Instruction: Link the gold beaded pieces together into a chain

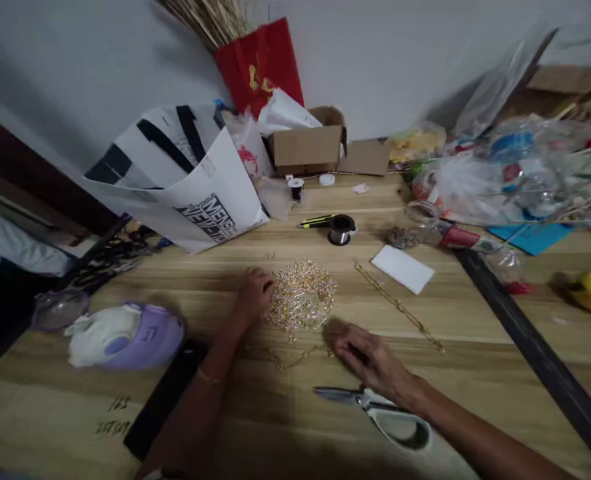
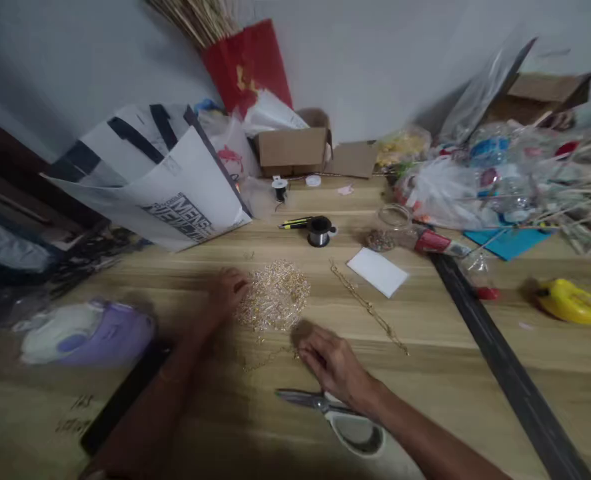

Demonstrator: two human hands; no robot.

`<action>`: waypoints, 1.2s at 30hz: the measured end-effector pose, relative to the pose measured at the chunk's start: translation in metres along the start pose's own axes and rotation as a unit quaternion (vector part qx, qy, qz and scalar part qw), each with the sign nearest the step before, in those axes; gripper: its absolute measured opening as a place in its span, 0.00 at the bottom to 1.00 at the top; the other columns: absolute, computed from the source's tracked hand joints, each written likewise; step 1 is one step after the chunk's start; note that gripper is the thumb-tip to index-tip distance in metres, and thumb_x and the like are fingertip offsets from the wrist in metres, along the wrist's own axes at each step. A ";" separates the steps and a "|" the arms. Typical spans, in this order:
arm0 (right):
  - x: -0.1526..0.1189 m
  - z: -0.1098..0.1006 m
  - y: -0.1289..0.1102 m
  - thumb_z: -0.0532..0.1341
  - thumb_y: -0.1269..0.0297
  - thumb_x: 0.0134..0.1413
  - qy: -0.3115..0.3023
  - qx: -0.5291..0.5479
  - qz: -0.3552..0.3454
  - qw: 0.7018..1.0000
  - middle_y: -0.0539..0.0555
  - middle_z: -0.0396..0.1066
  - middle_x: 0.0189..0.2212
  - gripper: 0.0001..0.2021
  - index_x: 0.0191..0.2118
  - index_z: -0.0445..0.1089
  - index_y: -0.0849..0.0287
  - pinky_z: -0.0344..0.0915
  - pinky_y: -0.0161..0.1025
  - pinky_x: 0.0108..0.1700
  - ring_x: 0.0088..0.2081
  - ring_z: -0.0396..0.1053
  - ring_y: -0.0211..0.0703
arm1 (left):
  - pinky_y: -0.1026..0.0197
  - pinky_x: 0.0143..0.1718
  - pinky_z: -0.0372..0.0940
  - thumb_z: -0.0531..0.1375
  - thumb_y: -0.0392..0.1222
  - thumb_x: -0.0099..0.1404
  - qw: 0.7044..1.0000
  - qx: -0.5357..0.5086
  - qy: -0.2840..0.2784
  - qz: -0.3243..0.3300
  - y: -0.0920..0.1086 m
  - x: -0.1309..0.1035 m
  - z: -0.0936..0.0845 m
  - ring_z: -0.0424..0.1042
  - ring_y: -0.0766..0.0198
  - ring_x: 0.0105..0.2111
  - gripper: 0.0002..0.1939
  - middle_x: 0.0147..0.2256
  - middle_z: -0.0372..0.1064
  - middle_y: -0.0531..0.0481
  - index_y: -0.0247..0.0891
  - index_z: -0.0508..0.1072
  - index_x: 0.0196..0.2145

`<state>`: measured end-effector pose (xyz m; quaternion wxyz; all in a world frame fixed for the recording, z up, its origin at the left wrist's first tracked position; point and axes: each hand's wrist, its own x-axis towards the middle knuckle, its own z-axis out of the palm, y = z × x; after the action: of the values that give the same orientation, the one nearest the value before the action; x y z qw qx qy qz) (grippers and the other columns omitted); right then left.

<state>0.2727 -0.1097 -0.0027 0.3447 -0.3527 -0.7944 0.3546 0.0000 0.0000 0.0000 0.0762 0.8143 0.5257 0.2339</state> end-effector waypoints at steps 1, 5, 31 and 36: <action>0.001 0.000 -0.001 0.53 0.73 0.60 0.001 -0.001 -0.002 1.000 0.52 0.64 0.28 0.05 0.32 0.62 0.59 0.60 0.32 0.35 0.32 0.63 0.37 | 0.56 0.42 0.59 0.57 0.33 0.59 1.000 0.003 -0.002 0.000 0.001 0.000 -0.001 0.63 0.61 0.34 0.06 0.28 0.67 0.50 0.36 0.70 0.25; 0.002 -0.001 -0.004 0.53 0.72 0.60 0.005 -0.007 -0.003 1.000 0.52 0.64 0.27 0.06 0.31 0.62 0.59 0.60 0.33 0.34 0.31 0.62 0.37 | 0.56 0.42 0.59 0.57 0.36 0.60 1.000 0.012 0.005 -0.009 0.002 0.000 -0.001 0.63 0.60 0.34 0.07 0.28 0.67 0.49 0.37 0.71 0.25; 0.003 -0.001 -0.002 0.52 0.70 0.61 0.014 -0.023 -0.008 1.000 0.52 0.64 0.26 0.07 0.30 0.62 0.60 0.62 0.34 0.30 0.28 0.63 0.37 | 0.55 0.43 0.58 0.58 0.35 0.59 1.000 -0.019 -0.010 0.010 0.001 0.008 0.010 0.62 0.59 0.36 0.05 0.29 0.68 0.49 0.37 0.72 0.26; 0.002 0.000 -0.001 0.52 0.71 0.60 0.012 -0.023 -0.001 1.000 0.52 0.64 0.26 0.07 0.30 0.62 0.60 0.62 0.33 0.30 0.28 0.62 0.37 | 0.55 0.43 0.58 0.58 0.34 0.59 1.000 -0.023 -0.009 0.007 0.002 0.008 0.011 0.62 0.59 0.35 0.05 0.28 0.68 0.49 0.37 0.70 0.26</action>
<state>0.2719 -0.1087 -0.0012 0.3466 -0.3638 -0.7985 0.3315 0.0089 0.0072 -0.0065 0.0979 0.8182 0.5138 0.2386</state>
